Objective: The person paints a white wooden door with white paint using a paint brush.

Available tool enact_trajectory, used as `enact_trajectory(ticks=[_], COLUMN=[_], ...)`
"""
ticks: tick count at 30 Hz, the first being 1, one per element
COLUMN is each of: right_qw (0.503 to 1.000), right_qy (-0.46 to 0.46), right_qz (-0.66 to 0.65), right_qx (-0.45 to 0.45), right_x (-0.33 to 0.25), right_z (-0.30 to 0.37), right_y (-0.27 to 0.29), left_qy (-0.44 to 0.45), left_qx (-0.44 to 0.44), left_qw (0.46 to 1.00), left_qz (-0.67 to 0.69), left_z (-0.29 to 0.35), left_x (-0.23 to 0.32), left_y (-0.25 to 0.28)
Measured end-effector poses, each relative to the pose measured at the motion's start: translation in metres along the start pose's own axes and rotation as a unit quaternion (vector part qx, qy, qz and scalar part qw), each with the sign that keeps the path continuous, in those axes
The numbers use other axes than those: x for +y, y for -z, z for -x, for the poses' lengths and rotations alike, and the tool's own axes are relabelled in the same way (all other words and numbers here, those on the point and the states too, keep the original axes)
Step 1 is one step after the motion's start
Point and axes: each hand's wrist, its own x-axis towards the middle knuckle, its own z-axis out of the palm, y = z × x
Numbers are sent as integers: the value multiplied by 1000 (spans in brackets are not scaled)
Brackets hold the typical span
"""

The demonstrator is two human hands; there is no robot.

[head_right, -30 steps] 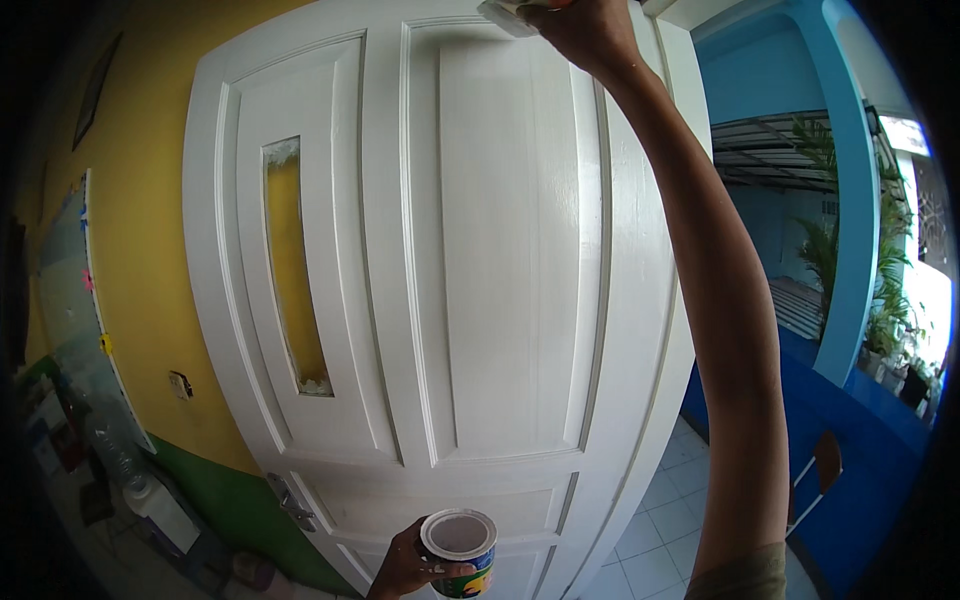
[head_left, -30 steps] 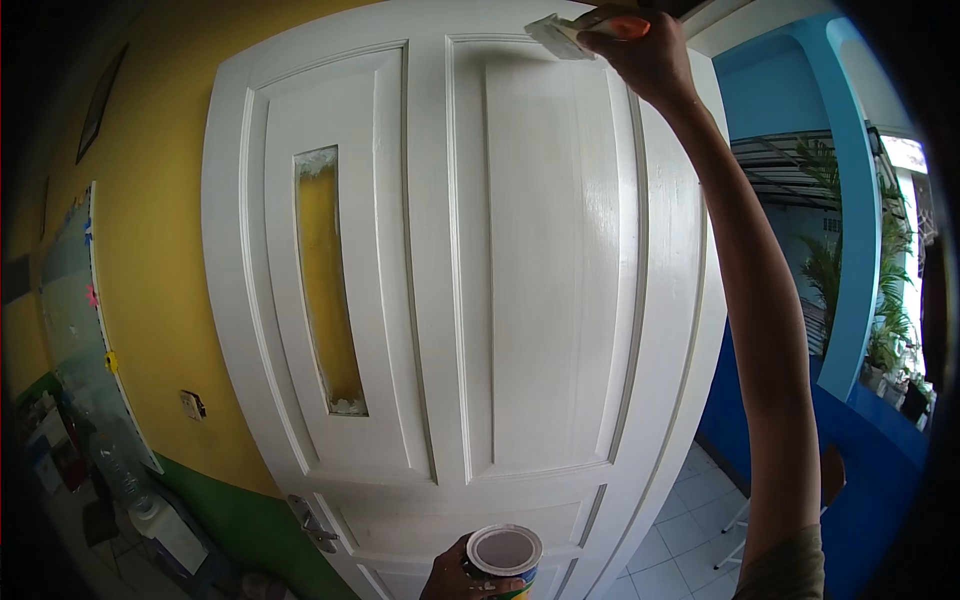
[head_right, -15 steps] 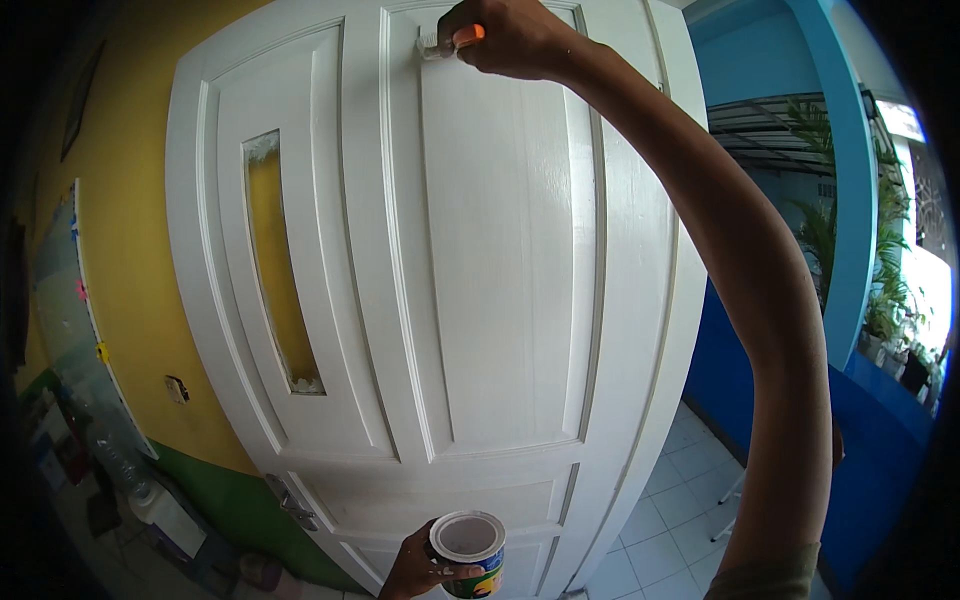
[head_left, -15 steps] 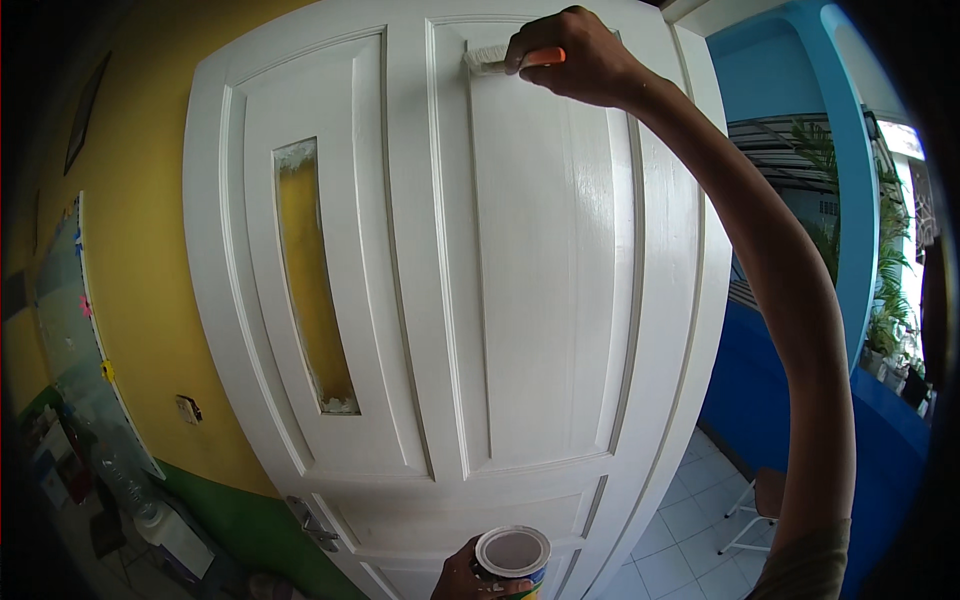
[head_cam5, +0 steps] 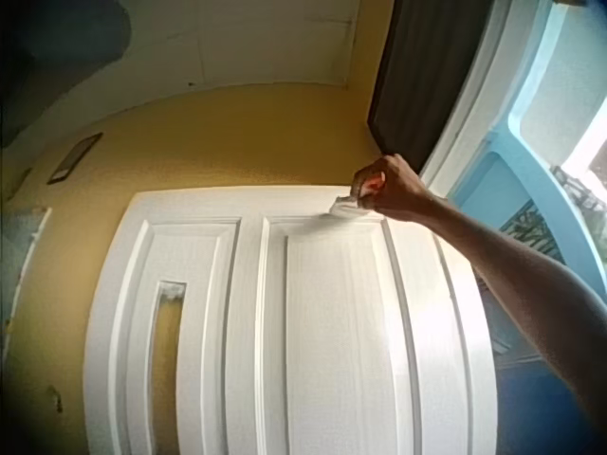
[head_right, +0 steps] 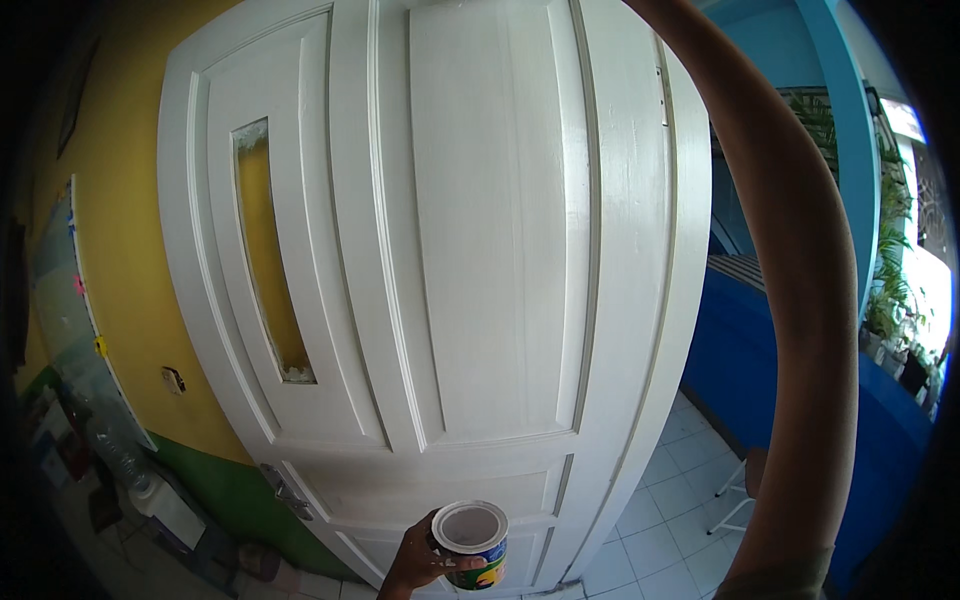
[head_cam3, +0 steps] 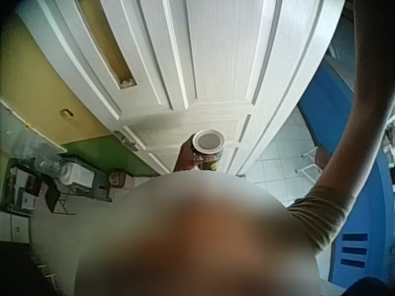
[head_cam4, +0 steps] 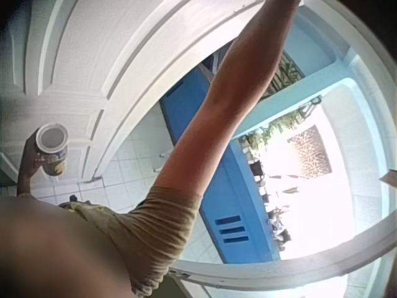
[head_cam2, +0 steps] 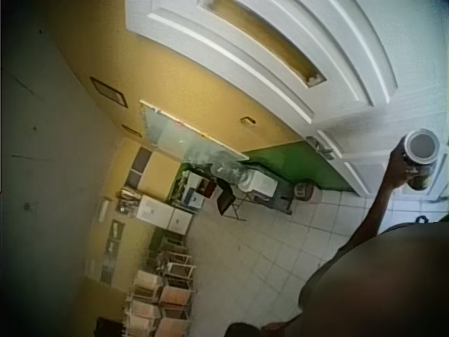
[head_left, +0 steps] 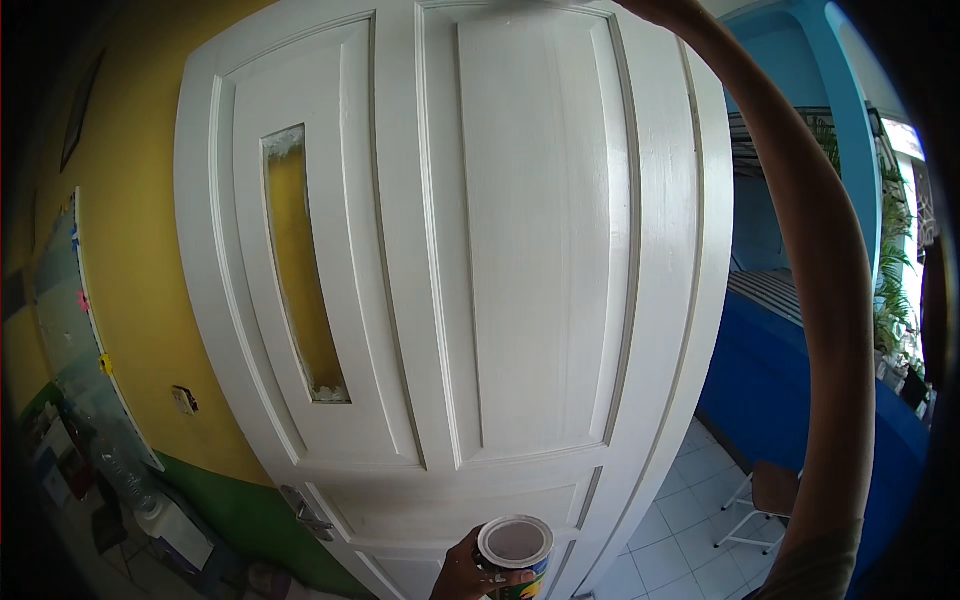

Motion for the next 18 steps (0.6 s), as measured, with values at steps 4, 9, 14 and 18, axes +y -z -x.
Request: enact_trajectory(ticks=[4, 9, 14, 18], right_qw=[963, 950, 972, 996], right_qy=[270, 173, -3, -44], right_qz=[8, -193, -198, -76], right_qx=[-23, -176, -128, 5], right_x=[2, -35, 27, 18], right_z=[98, 153, 61, 18], right_y=[-52, -13, -5, 3], left_qy=[36, 61, 47, 55], left_qx=[7, 20, 9, 5], left_qw=[999, 998, 999, 998], left_qz=[10, 6, -9, -14], left_z=[4, 4, -1, 3], left_x=[-2, -3, -2, -5], left_y=[-2, 0, -13, -21])
